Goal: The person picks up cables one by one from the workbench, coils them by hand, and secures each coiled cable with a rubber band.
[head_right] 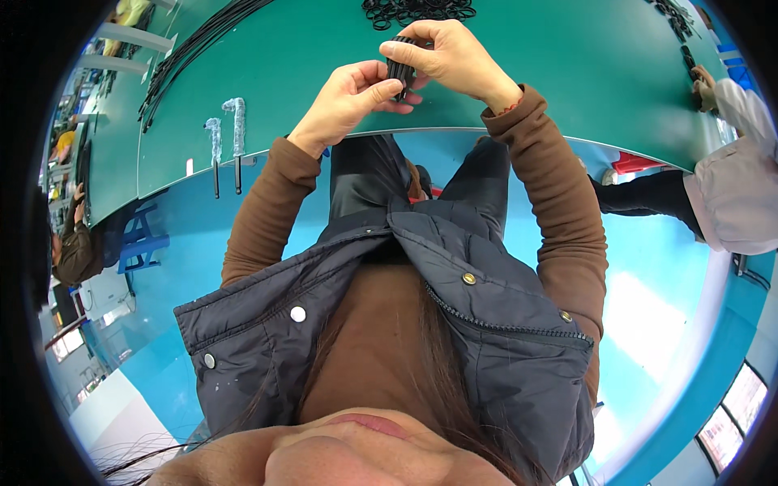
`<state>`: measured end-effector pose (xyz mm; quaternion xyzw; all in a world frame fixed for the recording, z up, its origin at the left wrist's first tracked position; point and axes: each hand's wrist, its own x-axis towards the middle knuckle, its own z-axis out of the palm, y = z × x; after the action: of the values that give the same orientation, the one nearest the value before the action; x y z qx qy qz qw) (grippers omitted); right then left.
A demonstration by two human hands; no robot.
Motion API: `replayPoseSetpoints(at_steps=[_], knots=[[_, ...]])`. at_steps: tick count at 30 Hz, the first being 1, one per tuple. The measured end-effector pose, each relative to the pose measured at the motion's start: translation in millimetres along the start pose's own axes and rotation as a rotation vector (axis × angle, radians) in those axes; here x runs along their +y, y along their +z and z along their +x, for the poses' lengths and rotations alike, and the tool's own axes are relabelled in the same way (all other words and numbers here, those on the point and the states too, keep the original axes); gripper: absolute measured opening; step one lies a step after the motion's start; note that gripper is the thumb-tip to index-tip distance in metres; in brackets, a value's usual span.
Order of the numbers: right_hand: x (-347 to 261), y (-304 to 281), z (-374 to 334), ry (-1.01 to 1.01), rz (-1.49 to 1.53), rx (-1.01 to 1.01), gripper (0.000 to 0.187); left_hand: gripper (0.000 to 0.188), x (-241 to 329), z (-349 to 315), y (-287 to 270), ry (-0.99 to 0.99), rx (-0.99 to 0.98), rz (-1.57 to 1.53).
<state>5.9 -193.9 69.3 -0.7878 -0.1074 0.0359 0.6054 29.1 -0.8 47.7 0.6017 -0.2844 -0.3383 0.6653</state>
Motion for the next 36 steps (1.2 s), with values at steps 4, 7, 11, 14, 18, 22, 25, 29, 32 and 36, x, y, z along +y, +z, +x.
replayPoseSetpoints(at_steps=[4,7,11,14,18,22,25,29,32,36], knots=[[5.1,-3.0,-2.7,-0.104,0.122,0.182,0.040,0.023,-9.0,0.9,-0.6,0.084,0.084,-0.073],[7.8,0.2,-16.3,0.130,0.002,0.158,0.039,0.024,-11.3,1.6,3.3,0.159,0.189,-0.164],[16.6,14.0,-17.1,0.134,-0.134,0.151,0.035,0.025,-20.6,5.9,2.8,0.175,0.218,-0.069],[21.4,16.2,-14.5,0.132,-0.140,0.200,0.032,0.026,-28.3,7.7,2.2,0.188,0.230,-0.008],[11.9,22.0,-14.0,0.302,0.259,0.242,0.026,0.027,-32.7,8.3,3.1,0.205,0.234,0.194],[18.6,31.0,-18.5,0.244,0.257,0.298,0.023,0.027,-35.3,9.5,4.5,0.233,0.292,0.168],[25.2,24.0,-22.9,0.167,0.078,0.213,0.026,0.023,-29.4,5.3,7.3,0.195,0.246,0.113],[21.3,14.8,-25.6,0.168,-0.082,0.067,0.029,0.024,-33.1,5.3,3.1,0.166,0.158,0.176],[21.7,8.0,-26.6,0.093,0.038,0.203,0.030,0.023,-26.9,6.1,6.6,0.168,0.140,0.180],[30.2,19.5,-20.1,-0.109,0.235,0.225,0.036,0.020,-27.5,12.2,13.7,0.235,0.104,0.180]])
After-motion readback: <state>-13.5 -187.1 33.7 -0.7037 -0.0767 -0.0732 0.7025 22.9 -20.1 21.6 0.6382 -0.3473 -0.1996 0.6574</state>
